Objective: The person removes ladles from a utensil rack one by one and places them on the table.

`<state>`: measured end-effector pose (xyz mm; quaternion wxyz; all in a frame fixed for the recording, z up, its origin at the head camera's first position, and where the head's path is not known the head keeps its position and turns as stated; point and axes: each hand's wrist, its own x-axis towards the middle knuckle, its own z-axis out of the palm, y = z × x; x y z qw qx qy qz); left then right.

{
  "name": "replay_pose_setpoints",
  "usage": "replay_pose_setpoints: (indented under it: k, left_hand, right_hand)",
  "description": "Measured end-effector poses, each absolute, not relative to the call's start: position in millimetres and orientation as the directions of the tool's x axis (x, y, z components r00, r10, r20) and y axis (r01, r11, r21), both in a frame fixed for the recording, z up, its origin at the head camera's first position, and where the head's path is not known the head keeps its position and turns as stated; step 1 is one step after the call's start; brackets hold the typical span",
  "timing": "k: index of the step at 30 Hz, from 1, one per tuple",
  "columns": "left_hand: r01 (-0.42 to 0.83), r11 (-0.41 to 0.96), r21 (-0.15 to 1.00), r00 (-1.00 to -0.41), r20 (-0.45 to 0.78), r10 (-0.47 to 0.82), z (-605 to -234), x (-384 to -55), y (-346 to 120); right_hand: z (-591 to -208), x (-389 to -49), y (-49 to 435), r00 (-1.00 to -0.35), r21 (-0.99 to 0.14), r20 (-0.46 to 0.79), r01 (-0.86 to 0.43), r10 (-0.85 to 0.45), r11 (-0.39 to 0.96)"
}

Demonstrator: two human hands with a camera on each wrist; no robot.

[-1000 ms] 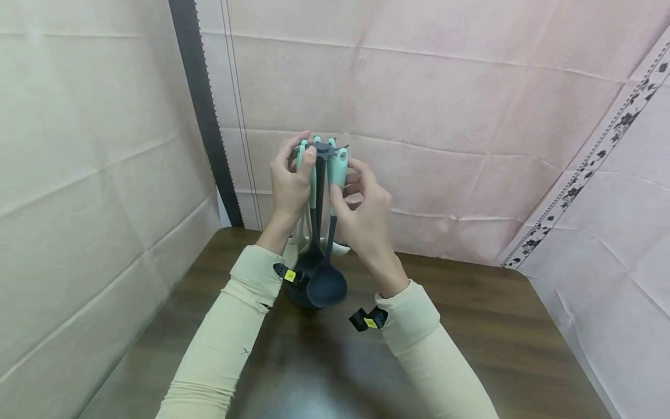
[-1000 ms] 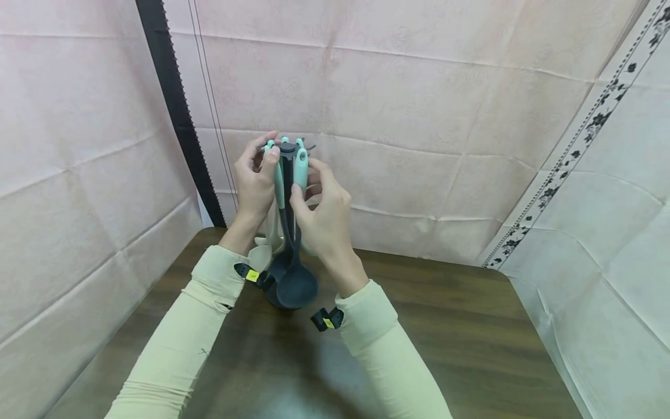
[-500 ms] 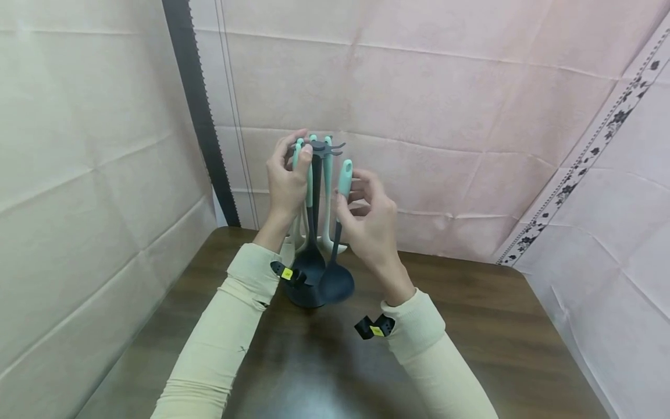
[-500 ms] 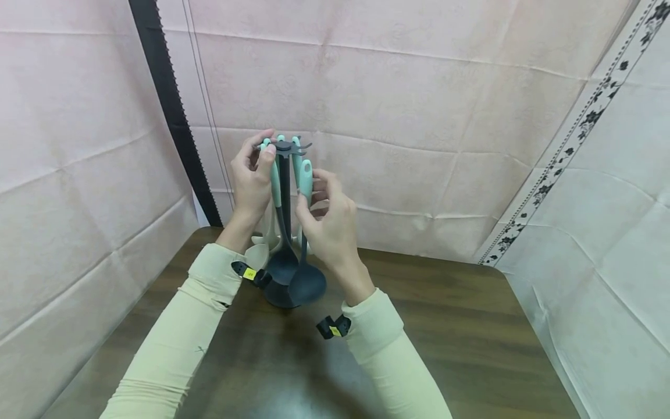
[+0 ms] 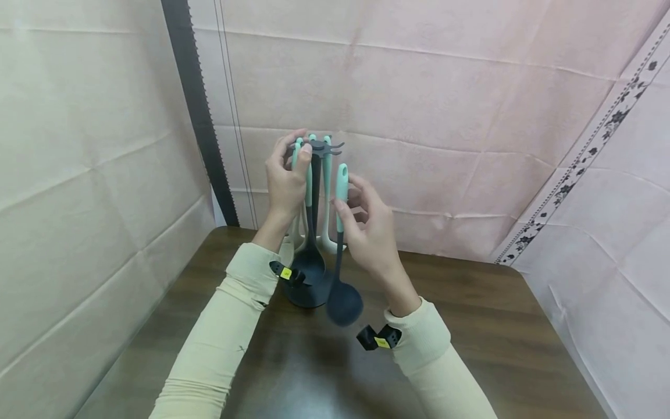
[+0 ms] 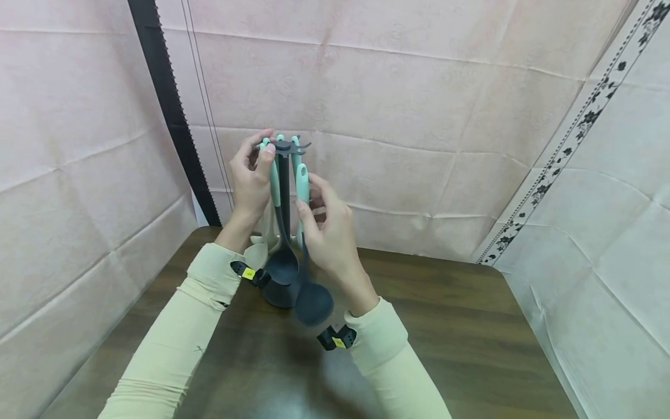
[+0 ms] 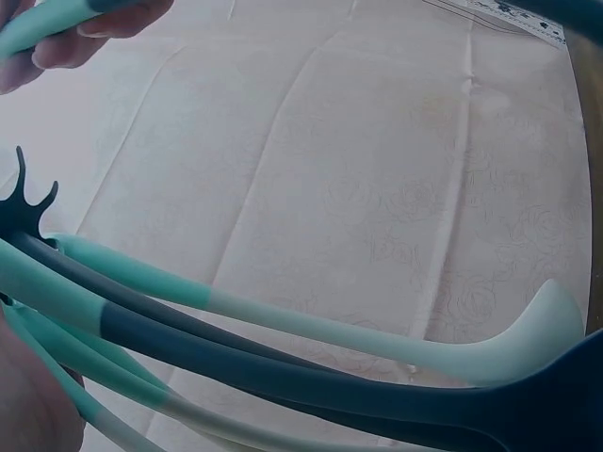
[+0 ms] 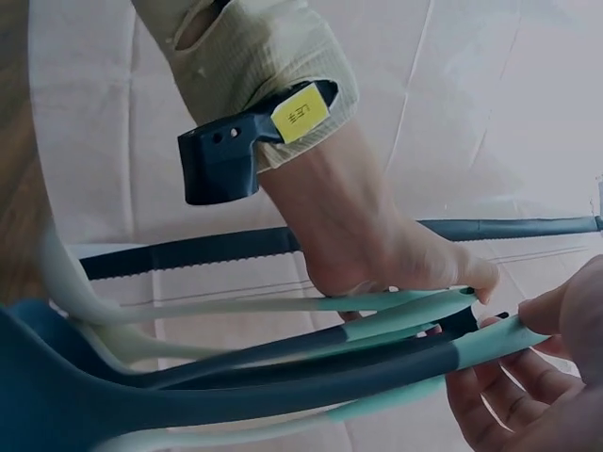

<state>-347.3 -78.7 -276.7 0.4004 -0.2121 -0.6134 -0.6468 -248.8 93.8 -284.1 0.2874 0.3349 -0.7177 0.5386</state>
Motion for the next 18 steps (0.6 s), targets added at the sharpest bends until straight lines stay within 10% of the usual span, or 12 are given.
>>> replay_pose_setpoints:
  k: [18]
  left_hand:
    - [0.776, 0.074, 0.627, -0.597, 0.767, -0.234, -272.8, -338.5, -79.6]
  right_hand:
    - [-293.0, -252.5, 120.4, -0.541, -0.487, 0.835, -0.810, -0.096, 0.326]
